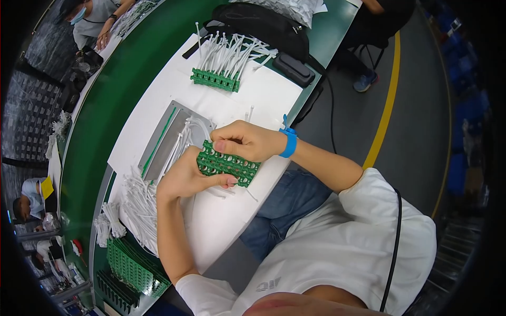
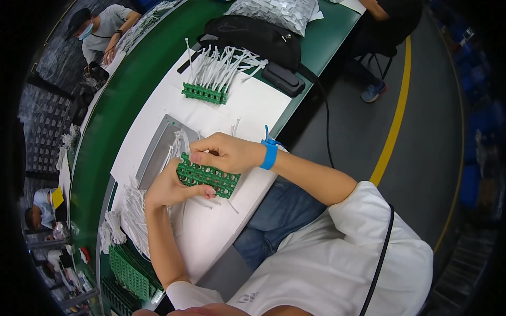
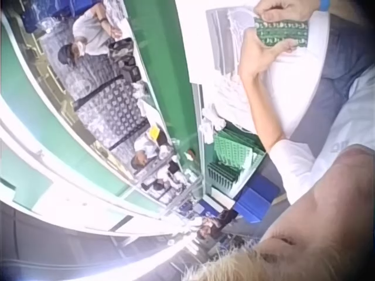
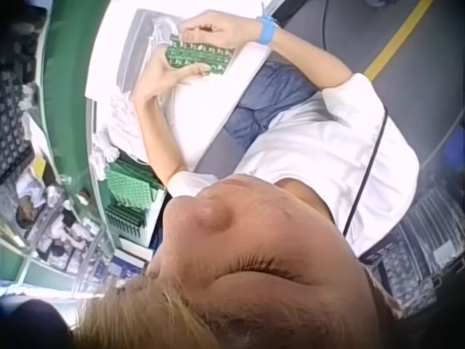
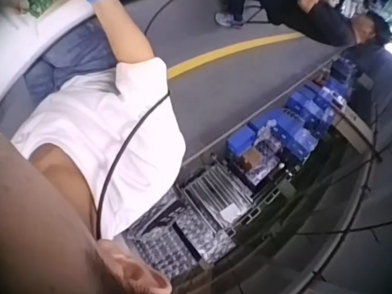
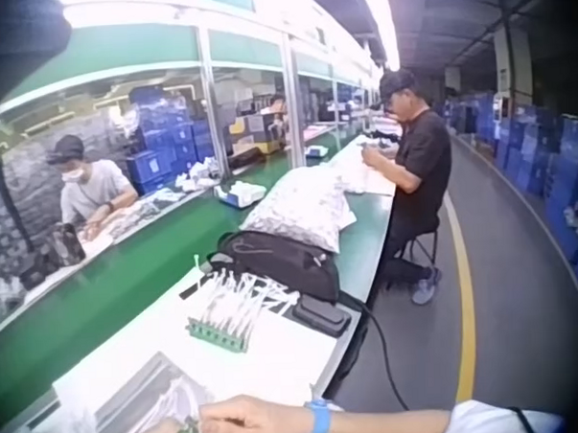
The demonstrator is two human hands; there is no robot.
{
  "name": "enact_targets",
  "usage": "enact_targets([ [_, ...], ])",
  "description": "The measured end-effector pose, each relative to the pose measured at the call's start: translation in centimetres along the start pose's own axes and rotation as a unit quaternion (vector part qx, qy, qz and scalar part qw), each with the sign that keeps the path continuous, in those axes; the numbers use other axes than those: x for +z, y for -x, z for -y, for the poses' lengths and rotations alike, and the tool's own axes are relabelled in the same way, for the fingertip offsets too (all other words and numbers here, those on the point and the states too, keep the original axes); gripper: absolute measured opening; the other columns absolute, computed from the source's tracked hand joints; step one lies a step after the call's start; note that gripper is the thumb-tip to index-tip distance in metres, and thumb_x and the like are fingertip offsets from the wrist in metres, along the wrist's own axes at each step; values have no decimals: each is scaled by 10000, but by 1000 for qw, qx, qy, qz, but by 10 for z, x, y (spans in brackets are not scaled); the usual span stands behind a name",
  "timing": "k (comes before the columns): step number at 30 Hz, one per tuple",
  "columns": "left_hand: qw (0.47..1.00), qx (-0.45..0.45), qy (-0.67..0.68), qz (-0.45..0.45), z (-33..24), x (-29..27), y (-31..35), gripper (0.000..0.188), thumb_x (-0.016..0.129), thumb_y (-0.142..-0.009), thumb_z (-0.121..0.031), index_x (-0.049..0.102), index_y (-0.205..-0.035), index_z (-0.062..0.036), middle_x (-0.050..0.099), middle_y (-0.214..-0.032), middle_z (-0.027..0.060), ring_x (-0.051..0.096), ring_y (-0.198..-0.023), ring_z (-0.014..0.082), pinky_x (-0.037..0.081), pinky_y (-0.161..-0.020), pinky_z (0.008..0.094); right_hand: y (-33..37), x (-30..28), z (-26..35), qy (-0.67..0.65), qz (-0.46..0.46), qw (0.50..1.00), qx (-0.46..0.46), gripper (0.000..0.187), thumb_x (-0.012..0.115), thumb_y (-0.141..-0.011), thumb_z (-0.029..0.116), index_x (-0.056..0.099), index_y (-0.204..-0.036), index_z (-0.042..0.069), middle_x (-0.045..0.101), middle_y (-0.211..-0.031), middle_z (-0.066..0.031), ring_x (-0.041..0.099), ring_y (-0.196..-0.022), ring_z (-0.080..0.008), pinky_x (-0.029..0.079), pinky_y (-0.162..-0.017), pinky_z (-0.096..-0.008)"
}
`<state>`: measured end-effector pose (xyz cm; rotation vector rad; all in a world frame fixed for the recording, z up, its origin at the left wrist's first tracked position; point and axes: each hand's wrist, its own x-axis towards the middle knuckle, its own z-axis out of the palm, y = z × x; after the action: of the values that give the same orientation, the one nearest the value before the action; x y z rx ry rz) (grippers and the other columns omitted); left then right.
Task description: The person inserts multi-wire cable connectors into a large printed circuit board by hand.
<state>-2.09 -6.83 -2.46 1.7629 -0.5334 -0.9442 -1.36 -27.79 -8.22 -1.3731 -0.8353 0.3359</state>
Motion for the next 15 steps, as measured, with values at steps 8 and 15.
enact_targets([
  [8,999,45,26,-9,17,4,-8,248,878,-733,-75,755,-934,2,756,-822,74,674,-740,94,529,-677,249,8,5,-13,-49,-2,999,6,387,462,-1078,294,481,-803,23,428,-704,10,375,-675,-70,368,-605,-261],
  [15,999,2,-20,34,-5,-11,4,186,787,-838,-89,751,-965,42,742,-793,94,679,-707,97,528,-659,237,13,-19,5,-139,-25,987,83,390,480,-1069,365,555,-844,55,480,-719,59,454,-656,-19,395,-573,-210],
])
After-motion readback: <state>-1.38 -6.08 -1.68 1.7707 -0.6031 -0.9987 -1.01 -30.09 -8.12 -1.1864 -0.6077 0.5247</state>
